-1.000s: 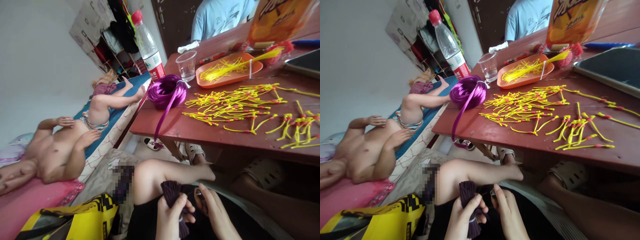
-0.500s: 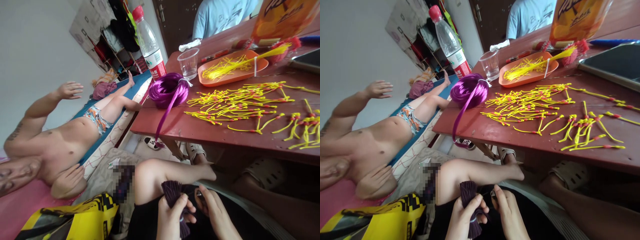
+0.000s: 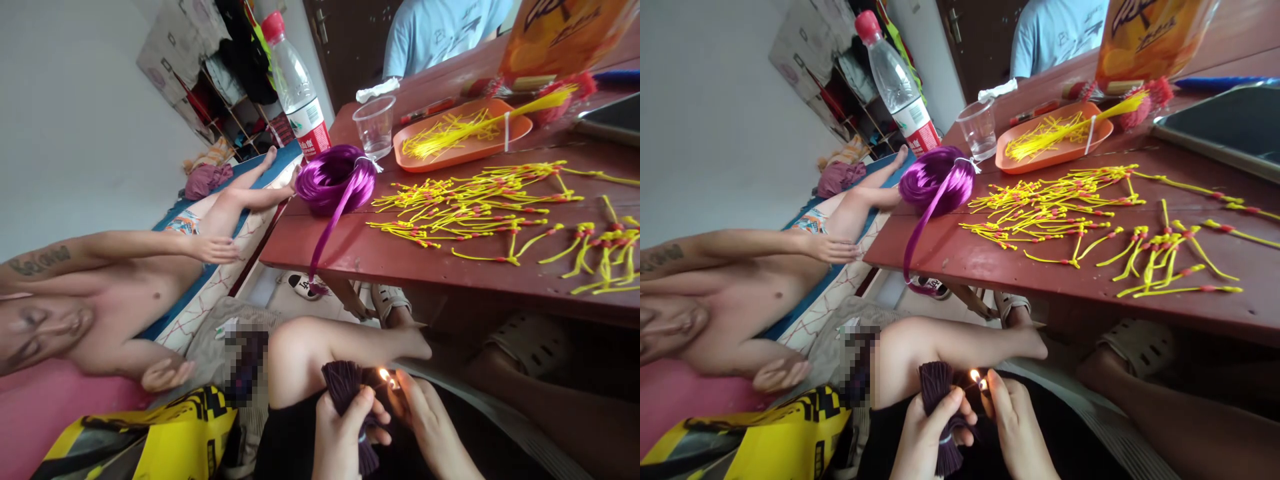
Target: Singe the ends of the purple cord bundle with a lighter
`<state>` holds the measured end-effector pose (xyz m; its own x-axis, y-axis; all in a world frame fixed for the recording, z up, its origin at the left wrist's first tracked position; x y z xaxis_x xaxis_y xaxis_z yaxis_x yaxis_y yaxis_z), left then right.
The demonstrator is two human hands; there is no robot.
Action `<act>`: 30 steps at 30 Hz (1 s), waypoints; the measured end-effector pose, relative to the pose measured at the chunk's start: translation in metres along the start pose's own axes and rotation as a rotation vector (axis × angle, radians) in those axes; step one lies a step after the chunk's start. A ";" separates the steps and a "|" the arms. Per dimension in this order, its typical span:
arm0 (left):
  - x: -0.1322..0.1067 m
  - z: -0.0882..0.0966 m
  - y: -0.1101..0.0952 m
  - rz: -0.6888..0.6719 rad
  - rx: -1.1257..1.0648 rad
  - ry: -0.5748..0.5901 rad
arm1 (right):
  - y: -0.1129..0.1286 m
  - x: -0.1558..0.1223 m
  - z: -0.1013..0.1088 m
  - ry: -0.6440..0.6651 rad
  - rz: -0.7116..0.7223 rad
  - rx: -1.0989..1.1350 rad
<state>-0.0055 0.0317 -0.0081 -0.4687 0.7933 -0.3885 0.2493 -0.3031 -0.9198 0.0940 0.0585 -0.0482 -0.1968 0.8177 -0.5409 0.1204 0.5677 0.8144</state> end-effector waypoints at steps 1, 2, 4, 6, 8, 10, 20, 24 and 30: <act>0.000 0.000 0.000 0.001 0.002 0.004 | -0.001 0.000 0.000 0.006 -0.001 -0.003; 0.000 0.000 0.000 0.002 0.002 0.010 | -0.002 0.001 -0.001 0.018 -0.002 -0.007; 0.000 0.000 0.000 0.008 -0.004 0.017 | -0.004 0.002 -0.002 0.047 -0.003 -0.011; 0.000 0.000 0.000 0.013 -0.007 0.020 | -0.006 0.002 -0.003 0.079 -0.004 -0.011; 0.000 -0.001 0.000 0.017 -0.009 0.023 | -0.007 0.002 -0.003 0.104 -0.001 -0.009; 0.000 -0.001 0.000 0.021 -0.010 0.026 | -0.008 0.002 -0.003 0.104 0.000 -0.007; -0.001 -0.001 0.000 0.092 -0.072 0.039 | -0.011 0.003 0.004 -0.053 -0.052 0.036; 0.000 0.002 0.002 0.122 -0.069 0.010 | -0.008 0.004 0.003 0.005 -0.059 0.159; -0.001 0.004 0.003 0.131 -0.075 0.003 | -0.001 0.001 -0.009 0.180 -0.023 0.326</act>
<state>-0.0073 0.0282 -0.0109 -0.4256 0.7514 -0.5042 0.3711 -0.3633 -0.8546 0.0852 0.0577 -0.0478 -0.3679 0.7908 -0.4892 0.4118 0.6102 0.6768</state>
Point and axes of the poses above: each hand's wrist, its own x-axis towards the middle knuckle, its own z-axis out of the back of the hand, y = z × x, the point moved 3 cm from there along x, towards the middle knuckle, and after that the axes turned 11 degrees about -z, right-handed, at the moved point
